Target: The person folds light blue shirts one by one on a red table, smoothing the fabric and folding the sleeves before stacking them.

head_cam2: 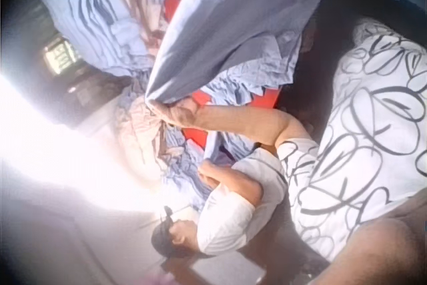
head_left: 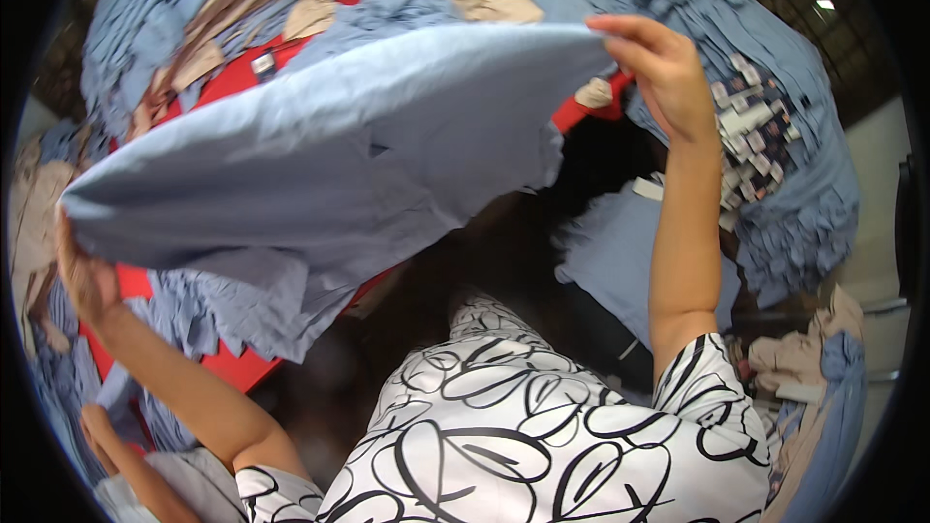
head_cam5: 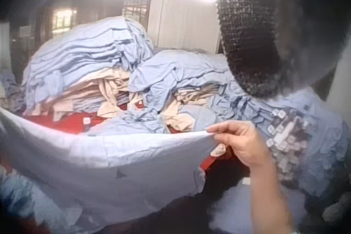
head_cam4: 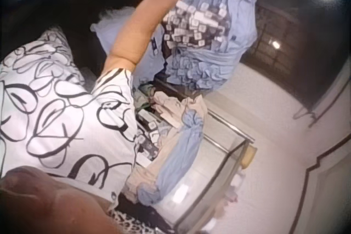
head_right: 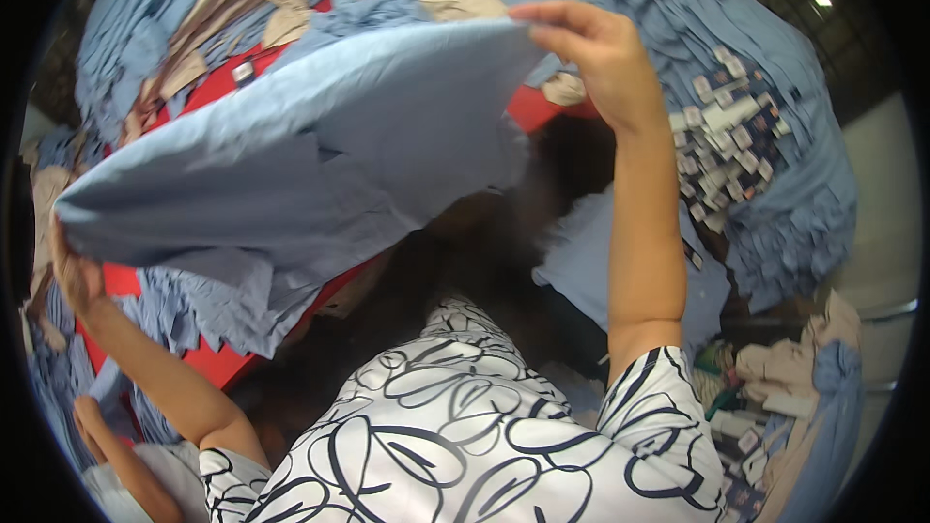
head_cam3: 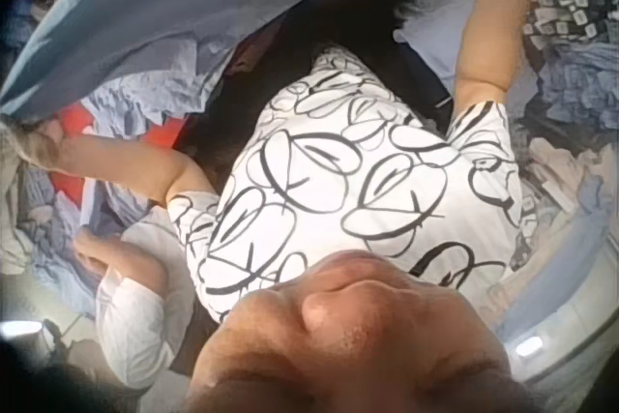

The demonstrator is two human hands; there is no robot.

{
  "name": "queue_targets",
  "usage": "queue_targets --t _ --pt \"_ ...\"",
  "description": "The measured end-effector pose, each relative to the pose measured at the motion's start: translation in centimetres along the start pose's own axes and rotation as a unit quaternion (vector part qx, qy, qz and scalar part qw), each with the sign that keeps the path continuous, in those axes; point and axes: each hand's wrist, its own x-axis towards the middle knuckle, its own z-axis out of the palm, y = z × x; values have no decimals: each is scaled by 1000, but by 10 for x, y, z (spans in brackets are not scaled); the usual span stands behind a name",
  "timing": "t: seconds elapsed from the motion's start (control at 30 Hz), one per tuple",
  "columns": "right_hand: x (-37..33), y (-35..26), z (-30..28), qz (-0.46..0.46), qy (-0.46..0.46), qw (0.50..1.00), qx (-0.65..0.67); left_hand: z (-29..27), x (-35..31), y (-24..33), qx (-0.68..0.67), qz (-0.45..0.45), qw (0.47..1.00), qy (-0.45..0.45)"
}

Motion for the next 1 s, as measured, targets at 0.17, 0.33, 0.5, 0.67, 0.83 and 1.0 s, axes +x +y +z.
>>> queue_targets --t 0.17,0.33,0.5,0.67,0.83,1.0 --pt "-140 -30 -89 -164 -14 979 122 39 0 -5 75 -11 995 -67" --pt "-250 -29 -198 103 345 932 -41 243 -74 -139 129 -64 933 -331" --pt "-372 -55 -275 -26 584 807 -80 365 -208 -203 -30 -155 802 -576" --pt "-480 -32 -299 157 704 641 -263 379 -286 -281 130 -228 667 -697" --pt "-590 59 -269 489 475 507 -527 314 -350 -401 271 -156 565 -764" --pt "-523 145 -216 542 292 599 -513 274 -325 -347 296 -194 507 -786"
